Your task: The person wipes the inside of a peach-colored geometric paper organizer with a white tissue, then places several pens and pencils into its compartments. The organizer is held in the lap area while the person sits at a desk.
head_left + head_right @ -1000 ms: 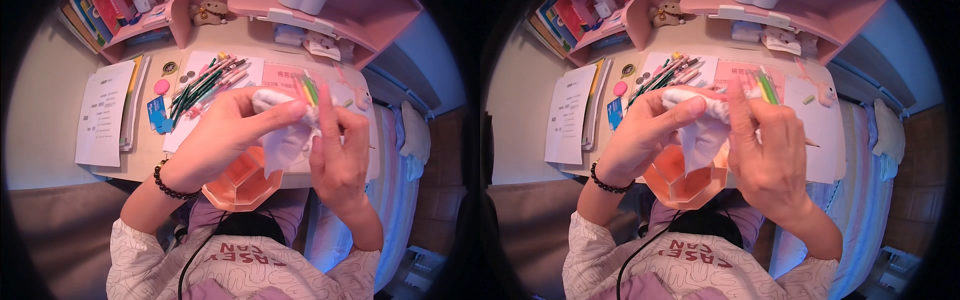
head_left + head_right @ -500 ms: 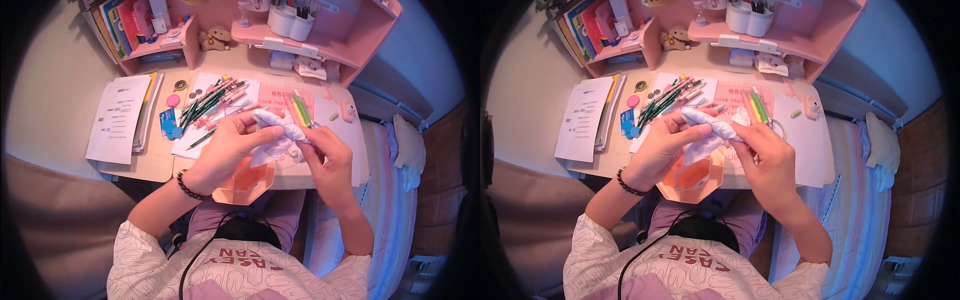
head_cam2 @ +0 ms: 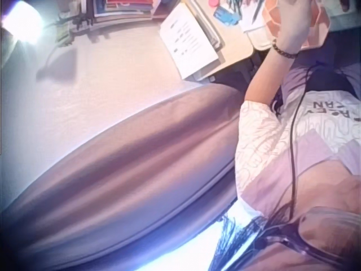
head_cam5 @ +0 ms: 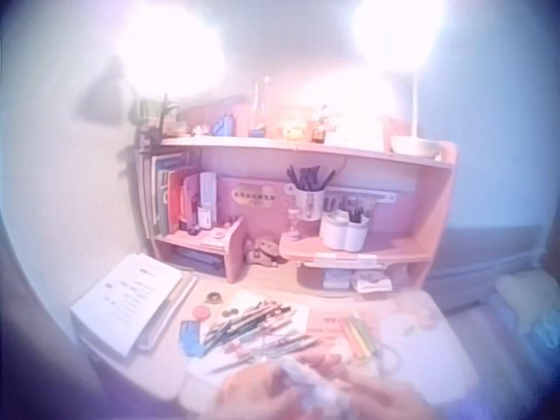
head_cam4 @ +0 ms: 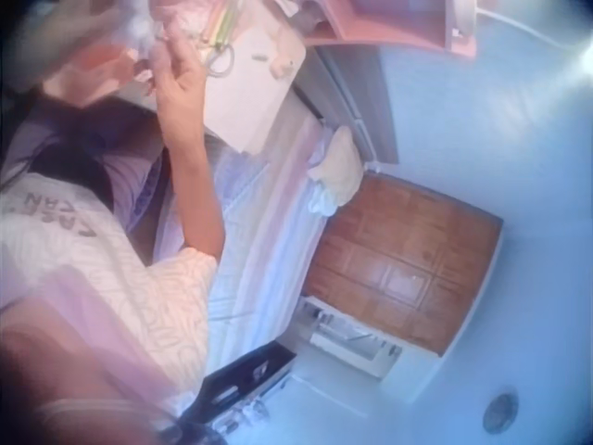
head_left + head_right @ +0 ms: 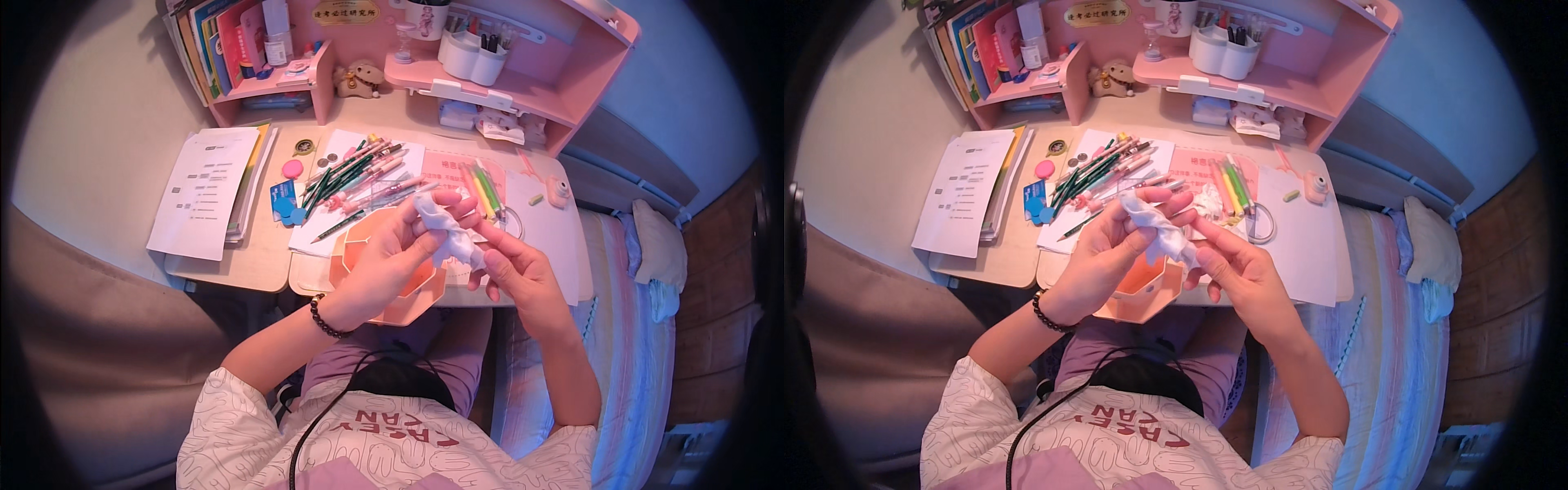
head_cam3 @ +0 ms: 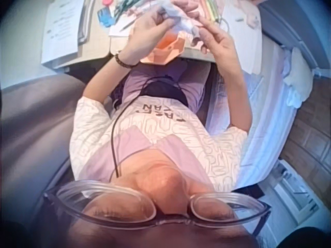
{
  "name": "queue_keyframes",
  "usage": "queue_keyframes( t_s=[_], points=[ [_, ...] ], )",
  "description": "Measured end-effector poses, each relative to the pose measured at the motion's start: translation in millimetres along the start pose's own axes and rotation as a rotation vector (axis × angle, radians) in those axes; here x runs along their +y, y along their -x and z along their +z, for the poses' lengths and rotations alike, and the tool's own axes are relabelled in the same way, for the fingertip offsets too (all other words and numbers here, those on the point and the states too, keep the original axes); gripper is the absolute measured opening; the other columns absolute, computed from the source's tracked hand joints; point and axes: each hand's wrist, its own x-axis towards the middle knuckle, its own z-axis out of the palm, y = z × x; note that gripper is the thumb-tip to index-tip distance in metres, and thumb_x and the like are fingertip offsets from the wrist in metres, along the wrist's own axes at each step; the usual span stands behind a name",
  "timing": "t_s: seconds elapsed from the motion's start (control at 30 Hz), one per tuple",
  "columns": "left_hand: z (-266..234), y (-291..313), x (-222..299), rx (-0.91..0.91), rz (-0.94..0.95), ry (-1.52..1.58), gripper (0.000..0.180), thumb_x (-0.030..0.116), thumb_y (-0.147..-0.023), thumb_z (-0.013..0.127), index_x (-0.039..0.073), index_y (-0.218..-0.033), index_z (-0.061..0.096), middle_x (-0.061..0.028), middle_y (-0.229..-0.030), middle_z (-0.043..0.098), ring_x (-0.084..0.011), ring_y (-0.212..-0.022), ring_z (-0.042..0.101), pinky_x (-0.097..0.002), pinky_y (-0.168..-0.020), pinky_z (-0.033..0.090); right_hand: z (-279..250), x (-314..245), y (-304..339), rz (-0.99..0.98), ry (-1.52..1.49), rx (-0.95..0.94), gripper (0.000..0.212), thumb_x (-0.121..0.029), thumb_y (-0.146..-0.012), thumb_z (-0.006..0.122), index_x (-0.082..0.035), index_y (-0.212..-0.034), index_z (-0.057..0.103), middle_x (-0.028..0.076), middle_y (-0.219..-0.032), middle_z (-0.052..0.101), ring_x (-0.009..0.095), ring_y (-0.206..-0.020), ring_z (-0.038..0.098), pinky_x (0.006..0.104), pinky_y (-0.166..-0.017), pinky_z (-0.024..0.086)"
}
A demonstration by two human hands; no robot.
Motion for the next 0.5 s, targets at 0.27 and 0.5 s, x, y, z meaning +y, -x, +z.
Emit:
queue_keyframes(
  t_s=[0.27, 0.5],
  points=[
    [7, 12, -2, 0.016, 0.114, -0.194, 0.051, 0.016, -0.097, 0.057, 0.003, -0.142, 0.038, -0.016, -0.15, 0.041, -0.0261, -0.136, 0.043, -0.0386, -0.111, 0.035, 14, 14, 5, 0.021, -0.195, 0.065, 0.031, -0.01, -0.097, 0.06, -0.002, -0.127, 0.061, -0.001, -0.089, 0.062, 0.003, -0.069, 0.052, 0.0161, -0.053, 0.038],
    [-15, 52, -14, 0.357, 0.286, -1.622, 0.058, 0.019, -0.068, 0.082, 0.005, -0.118, 0.057, -0.0149, -0.129, 0.053, -0.0346, -0.116, 0.052, -0.0503, -0.101, 0.04, -17, 4, 0, -0.128, 0.42, 0.26, 0.019, -0.004, -0.096, 0.056, -0.002, -0.112, 0.065, 0.0, -0.083, 0.061, 0.005, -0.069, 0.049, 0.0214, -0.061, 0.04]
  ],
)
